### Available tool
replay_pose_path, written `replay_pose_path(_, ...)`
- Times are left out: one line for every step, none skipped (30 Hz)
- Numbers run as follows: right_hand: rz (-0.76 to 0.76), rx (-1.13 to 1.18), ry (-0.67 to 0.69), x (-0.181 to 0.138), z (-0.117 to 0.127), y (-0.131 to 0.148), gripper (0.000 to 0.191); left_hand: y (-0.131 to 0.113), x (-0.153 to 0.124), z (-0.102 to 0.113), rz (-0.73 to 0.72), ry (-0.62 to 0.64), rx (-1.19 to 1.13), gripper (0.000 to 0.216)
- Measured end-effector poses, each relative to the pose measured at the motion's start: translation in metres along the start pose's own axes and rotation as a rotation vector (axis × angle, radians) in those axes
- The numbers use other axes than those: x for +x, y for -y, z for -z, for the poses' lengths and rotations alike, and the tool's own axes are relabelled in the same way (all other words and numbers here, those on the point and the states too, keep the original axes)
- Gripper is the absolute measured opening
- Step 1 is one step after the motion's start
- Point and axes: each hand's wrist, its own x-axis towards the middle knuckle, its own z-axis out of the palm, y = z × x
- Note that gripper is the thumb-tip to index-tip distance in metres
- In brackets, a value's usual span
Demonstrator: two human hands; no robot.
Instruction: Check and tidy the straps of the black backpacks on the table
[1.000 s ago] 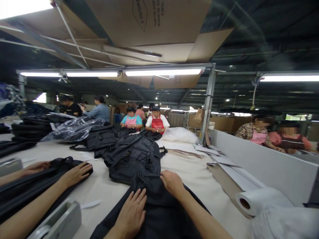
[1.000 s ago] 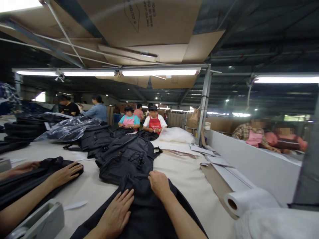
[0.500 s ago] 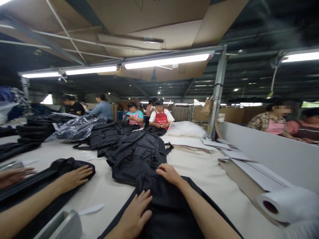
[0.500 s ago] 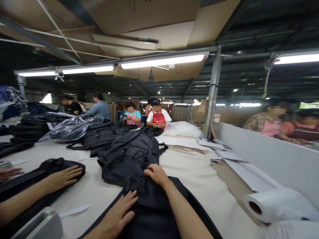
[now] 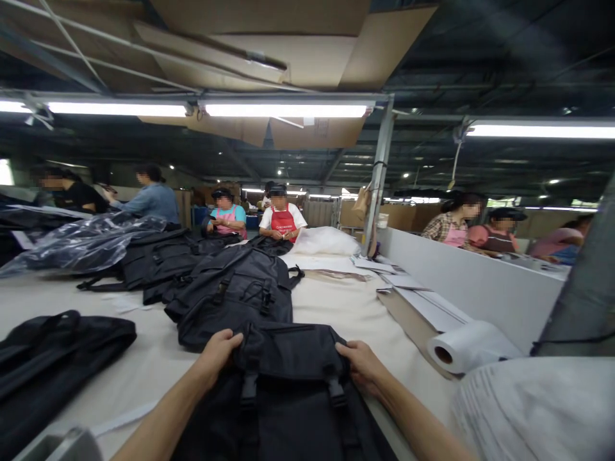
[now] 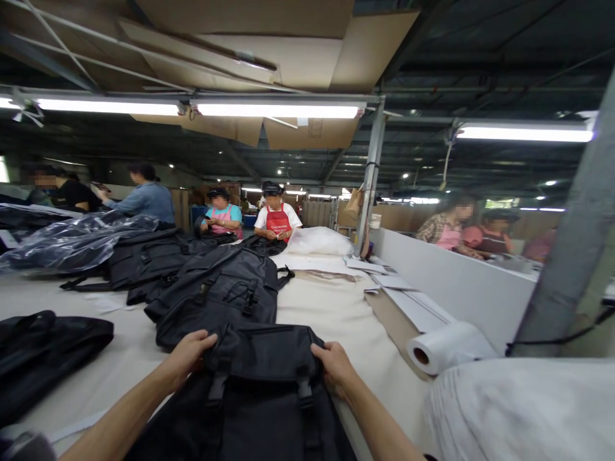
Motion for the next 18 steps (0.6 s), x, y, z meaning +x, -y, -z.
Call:
replay_pose_path(0.010,0.003,-0.007,-0.001,-0.005,-0.001,0.025,0.003,0.001,-0.002,-0.021,-0.017,-0.031,0.030)
replay_pose_path(0.031,-0.025,-0.036,-0.002,-0.009,-0.002,0.026,0.008,0.002,-0.003,-0.035,-0.042,-0.046,0.030)
replay_pose_path(0.059,-0.085,-0.079,-0.003,-0.011,-0.004,0.029,0.013,0.002,-0.004,-0.042,-0.070,-0.041,0.029)
replay_pose_path(0.086,-0.158,-0.128,-0.005,-0.012,-0.006,0.032,0.018,0.003,-0.004,-0.042,-0.099,-0.016,0.029)
replay_pose_path(0.110,-0.238,-0.175,-0.007,-0.012,-0.008,0.036,0.023,0.004,-0.003,-0.039,-0.124,0.025,0.029)
replay_pose_path(0.128,-0.315,-0.209,-0.009,-0.011,-0.009,0.039,0.024,0.005,-0.001,-0.039,-0.147,0.079,0.028)
replay_pose_path(0.138,-0.377,-0.225,-0.012,-0.009,-0.008,0.041,0.024,0.004,0.001,-0.046,-0.167,0.141,0.026)
replay_pose_path(0.140,-0.413,-0.221,-0.015,-0.008,-0.005,0.041,0.020,0.003,0.003,-0.065,-0.184,0.206,0.020)
replay_pose_path(0.145,-0.446,-0.222,-0.020,-0.006,0.000,0.040,0.013,0.000,0.005,-0.102,-0.202,0.271,0.012)
replay_pose_path(0.164,-0.498,-0.232,-0.025,-0.006,0.008,0.038,0.004,-0.004,0.006,-0.157,-0.214,0.333,0.009)
replay_pose_path(0.214,-0.576,-0.249,-0.031,-0.008,0.018,0.037,-0.004,-0.010,0.005,-0.226,-0.213,0.393,0.019)
replay_pose_path(0.297,-0.671,-0.252,-0.037,-0.012,0.028,0.037,-0.012,-0.016,0.002,-0.305,-0.198,0.445,0.032)
replay_pose_path(0.426,-0.812,-0.249,-0.041,-0.017,0.039,0.039,-0.018,-0.022,-0.002,-0.383,-0.154,0.486,0.042)
replay_pose_path(0.591,-0.956,-0.215,-0.044,-0.024,0.047,0.042,-0.021,-0.027,-0.008,-0.452,-0.083,0.536,0.049)
replay_pose_path(0.736,-1.065,-0.122,-0.044,-0.032,0.053,0.047,-0.020,-0.031,-0.013,-0.505,0.009,0.598,0.052)
replay_pose_path(0.787,-1.150,-0.041,-0.041,-0.039,0.054,0.050,-0.015,-0.034,-0.018,-0.536,0.110,0.678,0.054)
replay_pose_path(0.743,-1.209,0.034,-0.037,-0.045,0.052,0.052,-0.008,-0.035,-0.020,-0.538,0.195,0.752,0.055)
replay_pose_path(0.631,-1.243,0.097,-0.031,-0.050,0.046,0.053,0.001,-0.035,-0.021,-0.518,0.260,0.816,0.054)
